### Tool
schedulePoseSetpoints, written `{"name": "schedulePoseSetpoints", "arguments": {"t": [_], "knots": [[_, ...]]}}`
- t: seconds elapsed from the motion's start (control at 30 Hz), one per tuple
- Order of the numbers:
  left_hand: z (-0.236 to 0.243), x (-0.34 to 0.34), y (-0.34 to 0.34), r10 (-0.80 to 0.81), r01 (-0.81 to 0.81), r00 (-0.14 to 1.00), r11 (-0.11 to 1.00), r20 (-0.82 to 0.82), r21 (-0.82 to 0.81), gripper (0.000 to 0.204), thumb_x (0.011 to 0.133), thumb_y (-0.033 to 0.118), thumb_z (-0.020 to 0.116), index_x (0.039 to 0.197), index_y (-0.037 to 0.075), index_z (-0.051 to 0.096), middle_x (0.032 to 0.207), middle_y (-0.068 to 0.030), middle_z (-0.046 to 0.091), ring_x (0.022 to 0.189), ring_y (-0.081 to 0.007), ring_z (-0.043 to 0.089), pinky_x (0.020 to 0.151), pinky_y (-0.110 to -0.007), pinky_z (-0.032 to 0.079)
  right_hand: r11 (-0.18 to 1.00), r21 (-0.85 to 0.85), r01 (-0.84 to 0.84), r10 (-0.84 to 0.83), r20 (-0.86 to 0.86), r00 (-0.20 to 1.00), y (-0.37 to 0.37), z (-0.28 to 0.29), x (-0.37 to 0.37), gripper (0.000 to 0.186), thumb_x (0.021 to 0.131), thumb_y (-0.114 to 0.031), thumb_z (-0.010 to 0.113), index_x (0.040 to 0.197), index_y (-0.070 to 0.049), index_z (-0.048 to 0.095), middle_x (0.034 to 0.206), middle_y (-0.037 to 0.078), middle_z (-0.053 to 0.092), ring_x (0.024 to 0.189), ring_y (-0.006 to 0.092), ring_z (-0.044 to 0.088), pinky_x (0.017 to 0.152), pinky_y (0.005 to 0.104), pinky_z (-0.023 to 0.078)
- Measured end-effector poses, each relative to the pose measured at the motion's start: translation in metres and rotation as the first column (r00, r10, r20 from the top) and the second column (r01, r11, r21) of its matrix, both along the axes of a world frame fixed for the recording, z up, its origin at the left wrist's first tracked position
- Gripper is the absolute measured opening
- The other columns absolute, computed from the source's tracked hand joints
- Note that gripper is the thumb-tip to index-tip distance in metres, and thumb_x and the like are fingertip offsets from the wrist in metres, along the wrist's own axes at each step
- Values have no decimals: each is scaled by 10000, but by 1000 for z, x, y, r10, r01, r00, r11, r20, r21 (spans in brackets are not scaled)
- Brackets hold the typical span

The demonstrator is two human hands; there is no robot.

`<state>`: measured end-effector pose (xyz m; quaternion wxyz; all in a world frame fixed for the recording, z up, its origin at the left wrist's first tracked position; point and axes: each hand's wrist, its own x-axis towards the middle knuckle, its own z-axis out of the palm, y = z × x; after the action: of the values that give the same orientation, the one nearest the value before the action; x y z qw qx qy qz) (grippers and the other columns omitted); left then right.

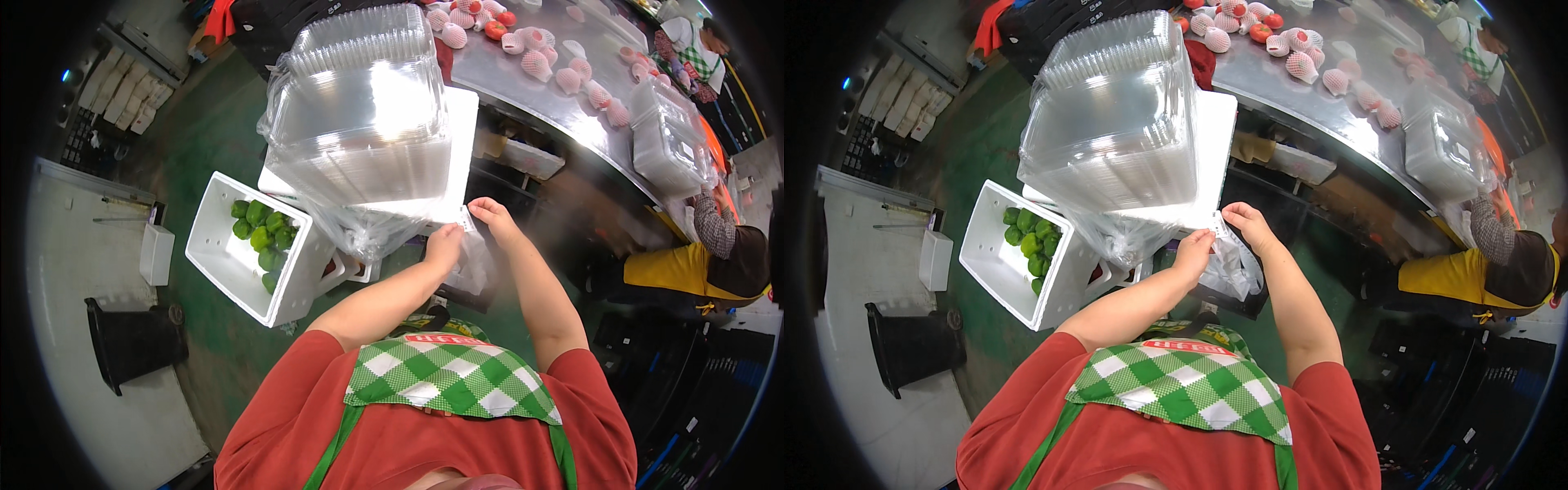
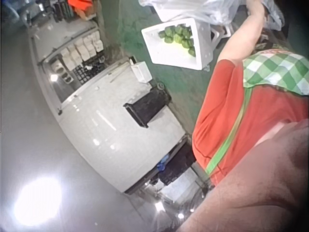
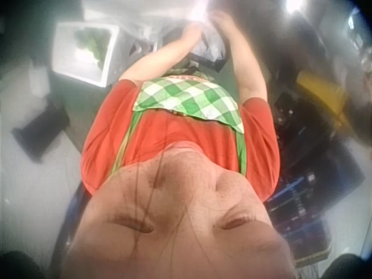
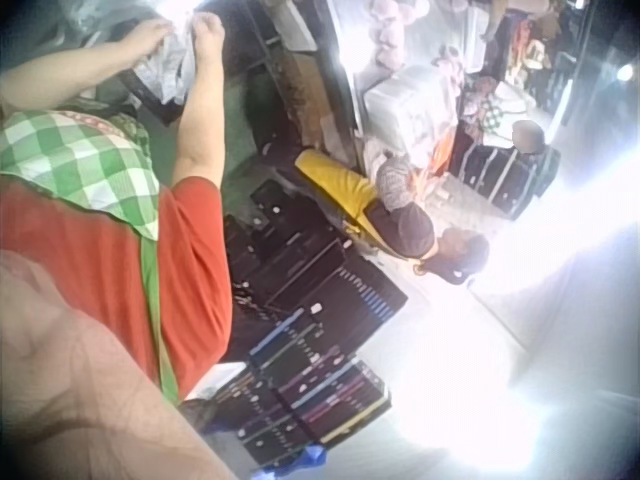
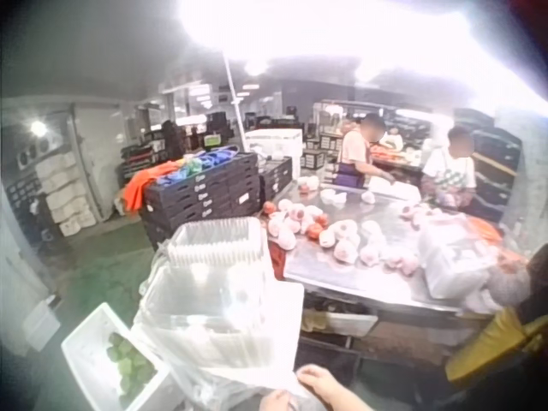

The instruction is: The person unpacks a stack of clear plastic containers from a cardboard box and places them on a metal table. Then the person applies printed labels to the containers one by one, smoothing each label onto the surface.

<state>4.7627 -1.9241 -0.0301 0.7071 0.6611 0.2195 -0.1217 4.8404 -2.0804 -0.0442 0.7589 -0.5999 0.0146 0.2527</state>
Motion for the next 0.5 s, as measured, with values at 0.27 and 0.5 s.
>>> {"name": "schedulePoseSetpoints", "arguments": {"t": [0.27, 0.5], "knots": [[44, 8, -4, -8, -13, 995, 976, -95, -216, 177, 967, 168, 579, 1032, 45, 688, 897, 4, 661, 814, -88, 578, 744, -246, 451, 989, 129, 77, -58, -151, 987, 10, -18, -1, 390, 985, -426, 611, 1093, -52, 640, 972, 1, 637, 943, 121, 553, 885, 281, 438], [114, -1, 2, -353, 363, 906, 932, 232, -2, 199, 1008, 186, 537, 1021, 28, 656, 921, 35, 638, 854, -54, 539, 800, -243, 437, 931, 364, 8, 10, -46, 999, -17, 47, -4, 648, 1011, -635, 374, 1056, -51, 651, 900, 58, 679, 835, 185, 653, 801, 338, 527]]}}
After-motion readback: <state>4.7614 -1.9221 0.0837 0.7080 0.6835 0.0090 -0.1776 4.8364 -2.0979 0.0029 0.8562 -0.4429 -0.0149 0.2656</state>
